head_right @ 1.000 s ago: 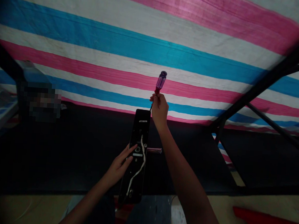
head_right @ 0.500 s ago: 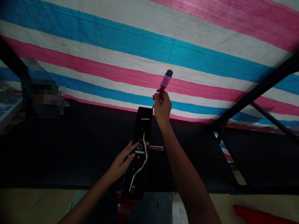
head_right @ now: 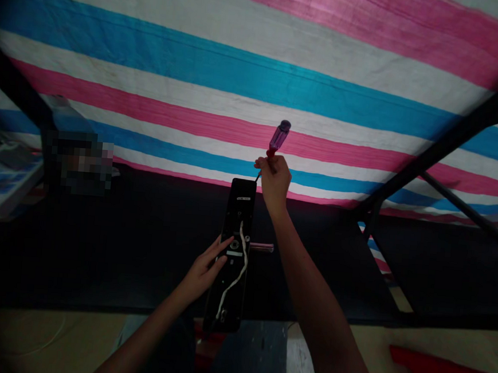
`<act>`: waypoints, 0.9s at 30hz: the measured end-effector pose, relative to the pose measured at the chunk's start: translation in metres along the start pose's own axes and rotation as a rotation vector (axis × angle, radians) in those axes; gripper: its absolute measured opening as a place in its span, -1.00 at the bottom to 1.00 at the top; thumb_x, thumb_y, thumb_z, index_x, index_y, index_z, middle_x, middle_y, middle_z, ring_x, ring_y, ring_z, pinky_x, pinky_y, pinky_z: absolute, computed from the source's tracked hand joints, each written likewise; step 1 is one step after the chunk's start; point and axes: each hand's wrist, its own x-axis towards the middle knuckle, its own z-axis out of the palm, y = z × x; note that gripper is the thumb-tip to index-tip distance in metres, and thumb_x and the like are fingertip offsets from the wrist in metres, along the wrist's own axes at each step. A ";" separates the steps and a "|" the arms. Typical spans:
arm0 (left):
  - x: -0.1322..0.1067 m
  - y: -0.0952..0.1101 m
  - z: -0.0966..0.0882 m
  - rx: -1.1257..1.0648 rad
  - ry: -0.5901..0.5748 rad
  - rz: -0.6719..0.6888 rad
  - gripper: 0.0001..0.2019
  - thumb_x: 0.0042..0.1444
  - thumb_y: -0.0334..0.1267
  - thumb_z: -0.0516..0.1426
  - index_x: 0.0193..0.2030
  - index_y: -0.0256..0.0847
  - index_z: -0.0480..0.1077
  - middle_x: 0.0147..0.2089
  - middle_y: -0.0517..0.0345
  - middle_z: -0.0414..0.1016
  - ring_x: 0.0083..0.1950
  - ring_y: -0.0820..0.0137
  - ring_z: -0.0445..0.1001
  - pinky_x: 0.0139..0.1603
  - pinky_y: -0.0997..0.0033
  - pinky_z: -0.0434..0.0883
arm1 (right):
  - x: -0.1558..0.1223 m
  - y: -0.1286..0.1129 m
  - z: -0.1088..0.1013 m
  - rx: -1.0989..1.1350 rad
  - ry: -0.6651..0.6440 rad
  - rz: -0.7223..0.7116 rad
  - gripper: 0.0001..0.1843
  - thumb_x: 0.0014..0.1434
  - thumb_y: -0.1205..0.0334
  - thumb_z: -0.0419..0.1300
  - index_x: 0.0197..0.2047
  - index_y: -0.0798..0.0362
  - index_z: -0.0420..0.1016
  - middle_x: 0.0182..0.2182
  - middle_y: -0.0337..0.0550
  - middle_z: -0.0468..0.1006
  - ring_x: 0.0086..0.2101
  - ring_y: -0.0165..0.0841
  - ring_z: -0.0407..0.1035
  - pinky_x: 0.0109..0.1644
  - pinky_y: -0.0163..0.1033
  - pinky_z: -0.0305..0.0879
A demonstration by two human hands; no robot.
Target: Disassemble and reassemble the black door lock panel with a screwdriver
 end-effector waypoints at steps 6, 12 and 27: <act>-0.002 -0.001 0.001 -0.002 -0.005 -0.020 -0.52 0.38 0.01 0.02 0.38 0.01 0.28 0.51 0.06 0.13 0.54 0.19 -0.01 0.50 -0.04 0.03 | -0.008 -0.009 -0.007 0.014 -0.015 -0.061 -0.79 0.28 0.02 0.12 -0.23 -0.04 0.44 -0.30 -0.13 0.65 -0.25 -0.27 0.59 -0.24 -0.14 0.50; -0.003 -0.001 0.001 -0.044 0.004 0.002 -0.54 0.38 -0.02 0.02 0.37 0.02 0.30 0.46 0.05 0.24 0.52 0.18 0.07 0.49 -0.01 0.06 | -0.023 -0.030 -0.021 0.031 0.075 -0.065 -0.79 0.31 0.07 0.12 -0.20 0.01 0.48 -0.33 -0.14 0.63 -0.31 -0.31 0.56 -0.23 -0.16 0.45; -0.030 0.077 -0.020 -0.272 0.158 -0.318 -0.67 0.19 -0.05 0.18 -0.08 -0.24 0.61 -0.37 0.07 0.65 -0.37 0.34 0.55 -0.31 0.41 0.47 | -0.181 -0.061 -0.042 0.634 0.234 0.654 -0.77 0.08 0.11 0.44 -0.25 0.03 0.58 -0.38 -0.20 0.65 -0.32 -0.33 0.58 -0.20 -0.20 0.50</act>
